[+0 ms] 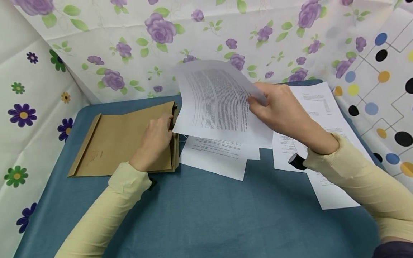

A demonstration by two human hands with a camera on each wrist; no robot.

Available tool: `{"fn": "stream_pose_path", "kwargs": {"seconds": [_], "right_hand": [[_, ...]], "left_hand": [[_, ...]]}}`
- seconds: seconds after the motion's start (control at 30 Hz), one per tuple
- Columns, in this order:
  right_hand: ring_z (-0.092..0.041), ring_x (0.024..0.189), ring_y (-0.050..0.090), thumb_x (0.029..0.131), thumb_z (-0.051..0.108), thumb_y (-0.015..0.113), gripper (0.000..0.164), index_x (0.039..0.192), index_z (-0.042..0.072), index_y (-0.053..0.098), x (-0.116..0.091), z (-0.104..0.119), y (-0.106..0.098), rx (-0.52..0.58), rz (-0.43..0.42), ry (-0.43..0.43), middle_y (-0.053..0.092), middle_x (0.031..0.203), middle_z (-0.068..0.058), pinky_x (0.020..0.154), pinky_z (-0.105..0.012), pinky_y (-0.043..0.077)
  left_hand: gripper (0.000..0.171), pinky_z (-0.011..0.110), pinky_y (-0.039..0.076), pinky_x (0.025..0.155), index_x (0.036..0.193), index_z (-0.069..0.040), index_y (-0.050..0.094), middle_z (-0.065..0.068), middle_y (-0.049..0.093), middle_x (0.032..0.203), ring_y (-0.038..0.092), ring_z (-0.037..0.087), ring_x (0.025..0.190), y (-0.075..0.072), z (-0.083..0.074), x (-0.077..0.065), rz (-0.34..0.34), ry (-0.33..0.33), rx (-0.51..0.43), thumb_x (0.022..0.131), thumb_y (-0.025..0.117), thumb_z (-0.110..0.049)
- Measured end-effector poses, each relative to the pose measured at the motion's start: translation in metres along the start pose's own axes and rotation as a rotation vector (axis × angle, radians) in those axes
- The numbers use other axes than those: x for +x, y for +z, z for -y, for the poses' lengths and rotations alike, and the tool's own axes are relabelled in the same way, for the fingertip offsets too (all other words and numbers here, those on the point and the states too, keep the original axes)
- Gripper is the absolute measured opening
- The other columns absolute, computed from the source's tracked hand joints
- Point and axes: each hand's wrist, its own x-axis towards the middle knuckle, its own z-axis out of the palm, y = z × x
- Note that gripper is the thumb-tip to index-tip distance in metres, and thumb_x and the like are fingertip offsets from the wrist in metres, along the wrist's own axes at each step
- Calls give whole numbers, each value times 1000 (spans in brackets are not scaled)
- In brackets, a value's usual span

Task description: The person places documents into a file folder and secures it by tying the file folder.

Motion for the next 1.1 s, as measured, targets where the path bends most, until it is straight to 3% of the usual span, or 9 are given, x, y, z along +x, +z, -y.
{"fn": "stream_pose_path", "kwargs": {"seconds": [0.17, 0.3, 0.4, 0.53, 0.7, 0.87, 1.1], "right_hand": [[-22, 72, 62, 96, 1, 59, 26, 117, 0, 75, -1, 0, -7, 92, 92, 98, 74, 115, -18, 58, -24, 43], [-24, 78, 71, 96, 4, 60, 25, 116, -4, 74, 0, -1, -8, 236, 192, 257, 72, 118, -21, 58, -24, 52], [-23, 76, 72, 97, 6, 60, 25, 115, -5, 74, 0, -2, -7, 277, 225, 334, 72, 117, -21, 58, -27, 54], [-22, 73, 72, 96, 7, 60, 26, 115, -4, 73, 0, -2, -6, 264, 226, 352, 73, 114, -21, 56, -28, 54], [-21, 70, 71, 96, 6, 59, 25, 114, -5, 73, 0, -1, -7, 262, 246, 346, 73, 112, -21, 55, -28, 53], [-22, 70, 70, 95, 5, 58, 26, 113, -4, 74, 2, 1, -8, 225, 271, 322, 74, 110, -21, 55, -28, 53], [-22, 69, 72, 96, 6, 58, 29, 118, -3, 72, 7, -2, -9, 210, 322, 328, 74, 109, -20, 54, -30, 55]], "left_hand": [[46, 54, 54, 90, 139, 8, 56, 31, 62, 131, 63, 46, 115, 1, 1, 2, 19, 10, -8, 94, 58, 10], [44, 51, 53, 80, 138, 7, 56, 30, 66, 116, 65, 43, 101, 1, 1, 2, 30, 11, -3, 95, 57, 8], [44, 50, 51, 77, 139, 7, 53, 30, 67, 115, 65, 42, 99, 1, 1, 2, 30, 0, -4, 95, 58, 7], [47, 50, 51, 77, 142, 5, 47, 33, 63, 127, 65, 43, 98, 2, 0, 2, 35, -23, -17, 96, 59, 5], [53, 48, 49, 68, 146, -1, 44, 33, 65, 121, 63, 41, 82, 4, 1, 3, 23, 2, 14, 96, 60, 6], [55, 51, 52, 72, 150, -5, 49, 33, 61, 125, 64, 47, 97, 6, 0, 2, 16, 36, 70, 97, 54, 7], [45, 40, 44, 60, 143, -6, 61, 29, 60, 106, 55, 36, 78, 8, -3, 0, 23, 48, 124, 101, 51, 5]]}}
